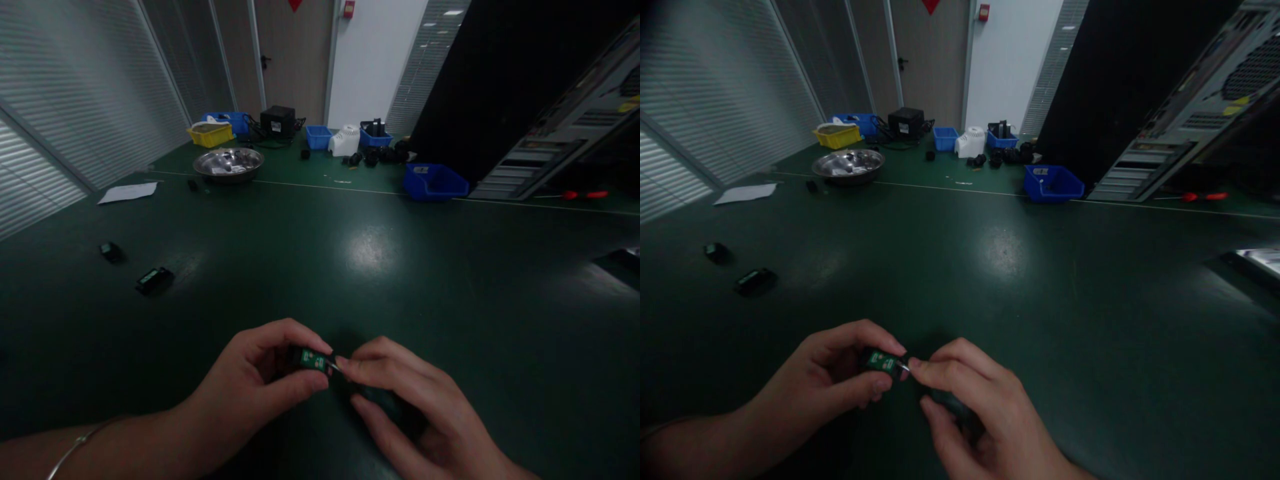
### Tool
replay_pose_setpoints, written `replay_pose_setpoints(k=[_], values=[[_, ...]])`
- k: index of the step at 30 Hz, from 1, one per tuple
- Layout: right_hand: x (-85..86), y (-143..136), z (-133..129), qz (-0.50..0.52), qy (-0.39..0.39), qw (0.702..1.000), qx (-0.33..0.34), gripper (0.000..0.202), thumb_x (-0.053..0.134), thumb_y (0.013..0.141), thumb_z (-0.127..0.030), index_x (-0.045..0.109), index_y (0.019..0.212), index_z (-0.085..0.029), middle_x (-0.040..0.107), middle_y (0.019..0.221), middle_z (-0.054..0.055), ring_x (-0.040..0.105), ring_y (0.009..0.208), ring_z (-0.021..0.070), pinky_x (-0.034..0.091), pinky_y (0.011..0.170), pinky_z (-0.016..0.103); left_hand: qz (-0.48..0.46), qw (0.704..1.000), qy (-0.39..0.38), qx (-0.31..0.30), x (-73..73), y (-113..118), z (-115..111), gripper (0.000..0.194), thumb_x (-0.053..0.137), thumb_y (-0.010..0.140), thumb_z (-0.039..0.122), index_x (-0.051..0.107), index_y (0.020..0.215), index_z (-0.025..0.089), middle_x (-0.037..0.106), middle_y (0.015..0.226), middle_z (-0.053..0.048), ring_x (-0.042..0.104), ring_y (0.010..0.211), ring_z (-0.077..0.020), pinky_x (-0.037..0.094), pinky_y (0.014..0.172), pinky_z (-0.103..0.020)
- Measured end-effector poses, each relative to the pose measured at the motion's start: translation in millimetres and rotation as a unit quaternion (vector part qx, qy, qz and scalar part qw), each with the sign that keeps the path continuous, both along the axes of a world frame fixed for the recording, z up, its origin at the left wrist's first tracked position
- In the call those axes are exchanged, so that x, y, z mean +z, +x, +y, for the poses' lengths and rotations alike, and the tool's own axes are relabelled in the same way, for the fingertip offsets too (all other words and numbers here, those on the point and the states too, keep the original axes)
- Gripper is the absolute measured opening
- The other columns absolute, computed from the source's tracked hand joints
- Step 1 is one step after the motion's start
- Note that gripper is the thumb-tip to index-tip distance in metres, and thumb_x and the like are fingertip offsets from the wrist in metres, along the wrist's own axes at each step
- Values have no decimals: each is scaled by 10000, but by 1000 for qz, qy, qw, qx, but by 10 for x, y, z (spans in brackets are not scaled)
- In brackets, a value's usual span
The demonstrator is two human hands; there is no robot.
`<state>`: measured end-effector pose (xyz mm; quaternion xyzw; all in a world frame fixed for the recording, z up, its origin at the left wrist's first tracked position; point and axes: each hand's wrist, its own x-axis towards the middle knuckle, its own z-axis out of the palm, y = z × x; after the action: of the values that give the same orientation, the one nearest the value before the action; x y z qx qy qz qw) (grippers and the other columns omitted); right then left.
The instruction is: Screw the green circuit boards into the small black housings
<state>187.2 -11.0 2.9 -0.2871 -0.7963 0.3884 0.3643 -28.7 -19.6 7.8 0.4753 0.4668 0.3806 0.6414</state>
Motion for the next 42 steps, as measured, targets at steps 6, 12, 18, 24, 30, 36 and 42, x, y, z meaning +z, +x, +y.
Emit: replay_pose_setpoints(k=[6, 12, 18, 24, 30, 36, 42], values=[[2, -8, -12, -7, -1, 1000, -18, 479, 579, 802, 17, 638, 1181, -271, 693, 971, 62, 693, 837, 188, 584, 706, 252, -1, 999, -35, 3, 10, 8, 15, 179, 788, 703, 193, 718, 868, 185, 641, 698, 18, 539, 573, -98, 436, 533, -210], [32, -20, 3, 3, -12, 1000, -19, 470, 573, 803, 23, 644, 1171, -262, 695, 974, 70, 689, 845, 193, 582, 696, 257, -40, 997, -72, -2, -4, 3, 19, 184, 789, 704, 179, 705, 867, 163, 638, 655, 23, 560, 549, -87, 465, 527, -200], [-18, 14, 17, 9, -16, 1000, 11, 480, 580, 816, 11, 621, 1198, -276, 673, 995, 59, 672, 860, 179, 569, 714, 259, -87, 992, -87, -6, -9, 3, 18, 170, 778, 704, 120, 712, 857, 152, 687, 655, 12, 598, 547, -88, 492, 515, -188], [-19, 14, -2, -5, -19, 1000, 15, 430, 561, 834, 13, 638, 1168, -247, 660, 963, 73, 658, 815, 174, 559, 686, 262, -121, 987, -102, -7, -5, 5, 34, 155, 775, 703, 88, 723, 836, 149, 716, 659, 9, 621, 540, -83, 517, 509, -177], [-19, 4, 28, 1, -25, 999, 25, 421, 563, 836, 13, 648, 1163, -239, 657, 953, 75, 655, 816, 175, 553, 681, 268, -149, 983, -109, -17, -32, -1, 39, 155, 766, 712, 73, 729, 840, 153, 723, 638, 7, 634, 537, -84, 520, 504, -165], [-32, 12, 35, 14, -28, 999, 36, 445, 572, 835, 13, 633, 1181, -261, 658, 985, 69, 655, 841, 168, 552, 703, 266, -151, 983, -101, -21, -65, -14, 35, 159, 779, 715, 110, 737, 857, 167, 718, 670, 0, 628, 561, -96, 516, 521, -187], [-34, 3, -6, 38, -27, 999, 3, 521, 587, 810, 34, 603, 1216, -292, 666, 1016, 35, 659, 893, 153, 544, 756, 229, -111, 992, -57, -17, -50, -14, 41, 165, 768, 745, 116, 754, 891, 193, 719, 735, 10, 633, 654, -88, 505, 639, -187]])
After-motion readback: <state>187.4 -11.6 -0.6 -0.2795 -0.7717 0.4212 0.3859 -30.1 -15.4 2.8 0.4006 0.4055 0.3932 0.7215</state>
